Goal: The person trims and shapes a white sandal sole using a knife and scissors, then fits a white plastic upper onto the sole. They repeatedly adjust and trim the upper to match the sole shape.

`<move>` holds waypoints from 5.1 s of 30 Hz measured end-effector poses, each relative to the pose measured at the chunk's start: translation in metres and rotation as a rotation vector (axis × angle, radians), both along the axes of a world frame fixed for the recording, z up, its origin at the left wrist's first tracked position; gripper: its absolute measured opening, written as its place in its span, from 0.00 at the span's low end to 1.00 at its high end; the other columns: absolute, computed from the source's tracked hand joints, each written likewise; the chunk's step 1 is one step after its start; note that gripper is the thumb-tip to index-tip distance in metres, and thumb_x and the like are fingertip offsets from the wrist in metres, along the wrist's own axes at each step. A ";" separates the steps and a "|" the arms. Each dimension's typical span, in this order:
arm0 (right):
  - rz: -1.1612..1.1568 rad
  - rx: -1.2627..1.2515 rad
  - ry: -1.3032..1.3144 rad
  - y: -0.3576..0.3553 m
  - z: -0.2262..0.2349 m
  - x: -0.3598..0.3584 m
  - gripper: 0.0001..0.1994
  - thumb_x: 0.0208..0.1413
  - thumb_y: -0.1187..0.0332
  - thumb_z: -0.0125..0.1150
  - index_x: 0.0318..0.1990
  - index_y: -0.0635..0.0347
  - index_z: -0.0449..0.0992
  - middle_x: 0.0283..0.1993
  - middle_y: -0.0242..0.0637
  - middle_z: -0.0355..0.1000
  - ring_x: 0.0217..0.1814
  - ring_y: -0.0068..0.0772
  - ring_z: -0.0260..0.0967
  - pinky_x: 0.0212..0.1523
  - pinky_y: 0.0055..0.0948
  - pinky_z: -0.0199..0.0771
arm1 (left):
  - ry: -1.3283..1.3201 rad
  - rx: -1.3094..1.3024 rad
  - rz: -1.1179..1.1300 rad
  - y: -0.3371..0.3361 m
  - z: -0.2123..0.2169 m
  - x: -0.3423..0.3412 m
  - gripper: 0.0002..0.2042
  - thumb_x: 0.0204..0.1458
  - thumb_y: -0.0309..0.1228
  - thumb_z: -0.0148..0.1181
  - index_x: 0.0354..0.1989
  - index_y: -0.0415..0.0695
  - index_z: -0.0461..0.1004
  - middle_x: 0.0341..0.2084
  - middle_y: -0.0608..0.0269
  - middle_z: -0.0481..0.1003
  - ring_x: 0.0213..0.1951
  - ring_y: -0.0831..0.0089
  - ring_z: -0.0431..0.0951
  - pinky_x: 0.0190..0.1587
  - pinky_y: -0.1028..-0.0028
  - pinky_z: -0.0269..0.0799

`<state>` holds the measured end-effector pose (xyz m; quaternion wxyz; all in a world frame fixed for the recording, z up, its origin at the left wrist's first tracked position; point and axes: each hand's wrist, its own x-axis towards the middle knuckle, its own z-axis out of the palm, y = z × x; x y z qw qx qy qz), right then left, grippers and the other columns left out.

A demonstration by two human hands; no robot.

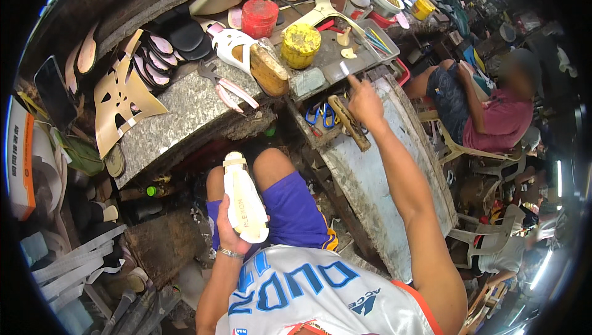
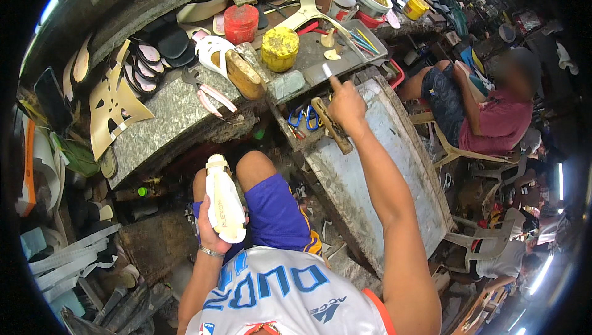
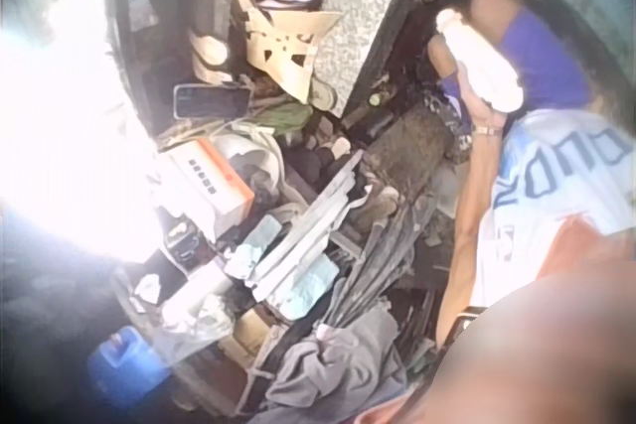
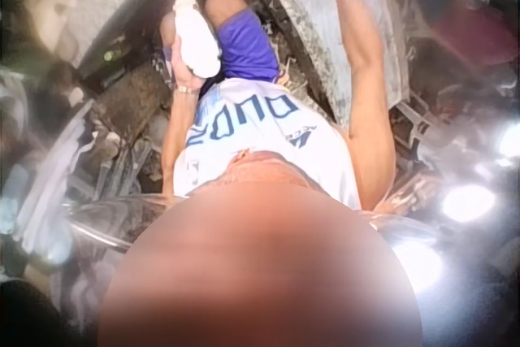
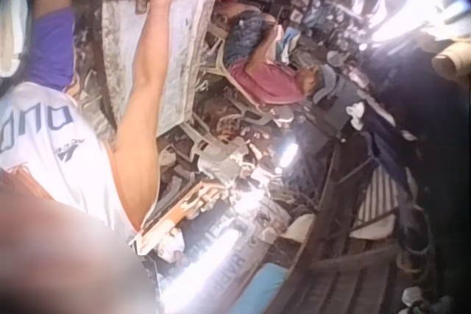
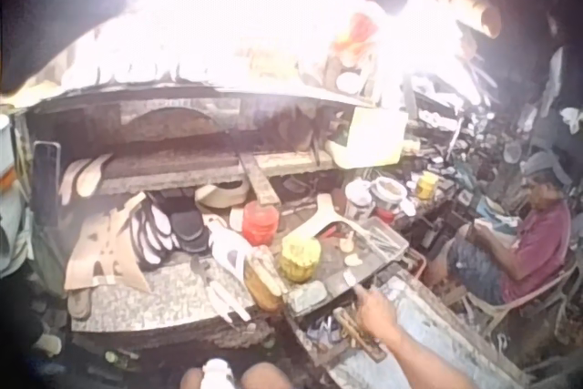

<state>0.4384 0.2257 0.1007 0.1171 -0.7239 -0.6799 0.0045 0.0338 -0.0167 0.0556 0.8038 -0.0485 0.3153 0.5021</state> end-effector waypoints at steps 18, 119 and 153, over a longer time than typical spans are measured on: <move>-0.389 -0.252 1.656 -0.008 0.009 0.007 0.15 0.79 0.64 0.55 0.65 0.58 0.68 0.43 0.40 0.81 0.27 0.26 0.74 0.25 0.31 0.81 | -0.082 -0.072 0.053 0.013 -0.027 0.007 0.34 0.72 0.61 0.53 0.76 0.50 0.72 0.60 0.51 0.84 0.57 0.45 0.86 0.62 0.39 0.81; -0.133 -0.955 1.240 -0.294 0.036 -0.214 0.15 0.84 0.61 0.46 0.65 0.62 0.66 0.32 0.34 0.67 0.19 0.25 0.68 0.19 0.31 0.71 | -0.078 0.027 0.314 0.031 -0.060 0.049 0.30 0.73 0.60 0.48 0.66 0.48 0.78 0.50 0.59 0.86 0.46 0.60 0.88 0.48 0.54 0.87; -0.154 -0.767 1.284 -0.299 0.016 -0.236 0.13 0.85 0.61 0.45 0.63 0.61 0.63 0.34 0.35 0.68 0.20 0.26 0.70 0.20 0.30 0.73 | -0.092 -0.029 0.431 0.034 -0.058 0.065 0.33 0.72 0.63 0.46 0.64 0.46 0.79 0.46 0.54 0.86 0.40 0.52 0.88 0.42 0.50 0.88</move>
